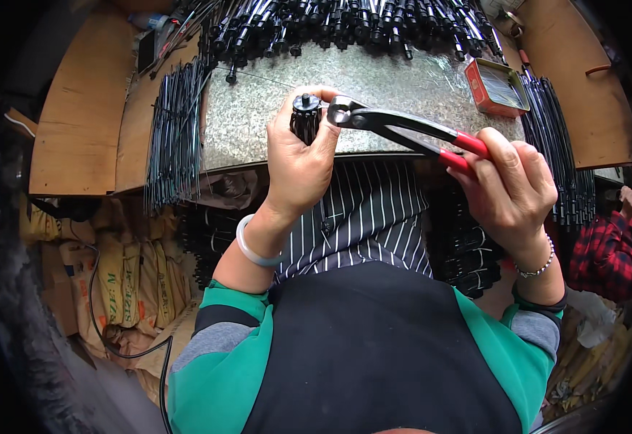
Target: Assembling black rod bundles by adding end caps and securing them using a tool.
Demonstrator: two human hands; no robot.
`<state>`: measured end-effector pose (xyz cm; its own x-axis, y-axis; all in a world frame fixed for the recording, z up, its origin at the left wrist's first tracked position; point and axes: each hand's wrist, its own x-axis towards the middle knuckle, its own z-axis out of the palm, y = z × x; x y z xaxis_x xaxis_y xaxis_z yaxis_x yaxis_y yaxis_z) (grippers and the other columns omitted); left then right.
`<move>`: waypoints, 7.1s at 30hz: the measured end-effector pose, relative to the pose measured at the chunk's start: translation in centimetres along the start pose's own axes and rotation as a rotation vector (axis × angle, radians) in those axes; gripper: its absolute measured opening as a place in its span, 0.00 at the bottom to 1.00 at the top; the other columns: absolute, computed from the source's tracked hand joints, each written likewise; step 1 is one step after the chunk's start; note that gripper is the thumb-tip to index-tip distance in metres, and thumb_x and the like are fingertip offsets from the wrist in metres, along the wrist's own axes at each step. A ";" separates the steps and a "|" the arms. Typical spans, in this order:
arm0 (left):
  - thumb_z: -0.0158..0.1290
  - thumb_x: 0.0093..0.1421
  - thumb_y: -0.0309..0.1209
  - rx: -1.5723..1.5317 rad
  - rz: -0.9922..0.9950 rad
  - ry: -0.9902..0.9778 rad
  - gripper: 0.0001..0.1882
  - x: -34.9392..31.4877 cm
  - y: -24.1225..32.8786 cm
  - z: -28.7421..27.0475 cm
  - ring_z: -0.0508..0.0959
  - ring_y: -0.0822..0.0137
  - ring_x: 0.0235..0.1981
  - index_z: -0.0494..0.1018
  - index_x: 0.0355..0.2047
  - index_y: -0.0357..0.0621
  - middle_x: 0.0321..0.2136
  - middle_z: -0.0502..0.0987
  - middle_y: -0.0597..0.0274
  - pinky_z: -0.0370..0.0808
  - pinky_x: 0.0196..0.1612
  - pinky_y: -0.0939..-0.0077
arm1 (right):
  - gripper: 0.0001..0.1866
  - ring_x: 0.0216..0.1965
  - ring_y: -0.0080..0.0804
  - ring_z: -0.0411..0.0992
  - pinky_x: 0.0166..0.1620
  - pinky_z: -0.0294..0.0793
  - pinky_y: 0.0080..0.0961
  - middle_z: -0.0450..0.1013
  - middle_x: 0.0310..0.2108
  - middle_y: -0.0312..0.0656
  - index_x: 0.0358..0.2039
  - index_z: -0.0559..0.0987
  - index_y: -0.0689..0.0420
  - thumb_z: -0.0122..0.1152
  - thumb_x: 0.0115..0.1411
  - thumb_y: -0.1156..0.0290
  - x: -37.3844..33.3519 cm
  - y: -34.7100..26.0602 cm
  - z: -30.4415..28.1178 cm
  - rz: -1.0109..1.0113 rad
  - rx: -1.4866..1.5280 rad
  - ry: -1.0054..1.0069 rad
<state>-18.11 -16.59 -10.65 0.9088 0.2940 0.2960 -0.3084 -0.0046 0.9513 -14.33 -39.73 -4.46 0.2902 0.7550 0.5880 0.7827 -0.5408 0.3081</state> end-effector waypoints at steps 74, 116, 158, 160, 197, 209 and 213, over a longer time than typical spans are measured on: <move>0.38 0.59 0.55 -0.572 -0.614 -0.644 0.30 -2.1 -3.7 3.4 0.75 0.68 0.33 0.68 0.43 0.39 0.32 0.74 0.62 0.72 0.37 0.74 | 0.20 0.42 0.36 0.69 0.49 0.66 0.33 0.70 0.38 0.50 0.42 0.67 0.62 0.42 0.64 0.56 2.0 -2.8 8.0 0.688 1.903 0.664; 0.54 0.52 0.18 -0.252 0.317 -0.349 0.21 9.8 5.8 4.9 0.74 0.73 0.38 0.65 0.47 0.33 0.36 0.74 0.60 0.72 0.43 0.80 | 0.23 0.11 0.12 0.51 0.16 0.51 0.12 0.57 0.11 0.26 0.54 0.63 0.63 0.52 0.57 0.79 5.1 -2.1 5.4 0.684 0.769 0.458; 0.55 0.52 0.20 -0.290 0.351 -0.492 0.15 8.3 6.0 3.7 0.76 0.65 0.38 0.65 0.40 0.32 0.38 0.74 0.47 0.76 0.40 0.74 | 0.10 0.38 0.23 0.69 0.44 0.68 0.20 0.71 0.35 0.40 0.35 0.70 0.61 0.61 0.53 0.76 3.9 -1.2 8.7 0.599 2.011 0.580; 0.54 0.53 0.20 -0.268 0.360 -0.503 0.14 8.3 5.8 3.6 0.75 0.62 0.39 0.64 0.39 0.34 0.37 0.73 0.48 0.76 0.40 0.72 | 0.12 0.39 0.24 0.69 0.45 0.67 0.20 0.71 0.35 0.40 0.37 0.71 0.61 0.61 0.52 0.77 3.8 -0.9 8.4 0.556 2.053 0.551; 0.51 0.51 0.12 -0.261 0.476 -0.454 0.17 7.8 5.0 4.2 0.77 0.53 0.40 0.61 0.38 0.40 0.36 0.74 0.39 0.78 0.39 0.66 | 0.20 0.39 0.36 0.72 0.41 0.73 0.24 0.70 0.41 0.49 0.47 0.73 0.62 0.54 0.51 0.86 3.8 -2.4 9.5 0.371 1.003 0.777; 0.53 0.50 0.11 -0.296 0.489 -0.414 0.17 7.8 4.9 4.2 0.77 0.54 0.38 0.63 0.38 0.36 0.35 0.74 0.39 0.78 0.39 0.68 | 0.20 0.41 0.35 0.72 0.41 0.73 0.25 0.71 0.42 0.53 0.49 0.71 0.65 0.52 0.53 0.86 3.6 -2.5 9.7 0.356 0.973 0.725; 0.56 0.48 0.12 -0.262 0.588 -0.297 0.17 7.8 5.0 4.8 0.78 0.59 0.35 0.63 0.37 0.33 0.34 0.75 0.42 0.78 0.39 0.70 | 0.24 0.40 0.38 0.73 0.41 0.74 0.26 0.70 0.43 0.54 0.52 0.67 0.64 0.52 0.53 0.86 4.3 -2.9 9.8 0.338 0.860 0.748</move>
<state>-11.21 -18.95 -3.19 0.5979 0.0402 0.8006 -0.7949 0.1587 0.5856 -9.92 -31.27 -10.13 0.3827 0.0634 0.9217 0.9239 -0.0288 -0.3816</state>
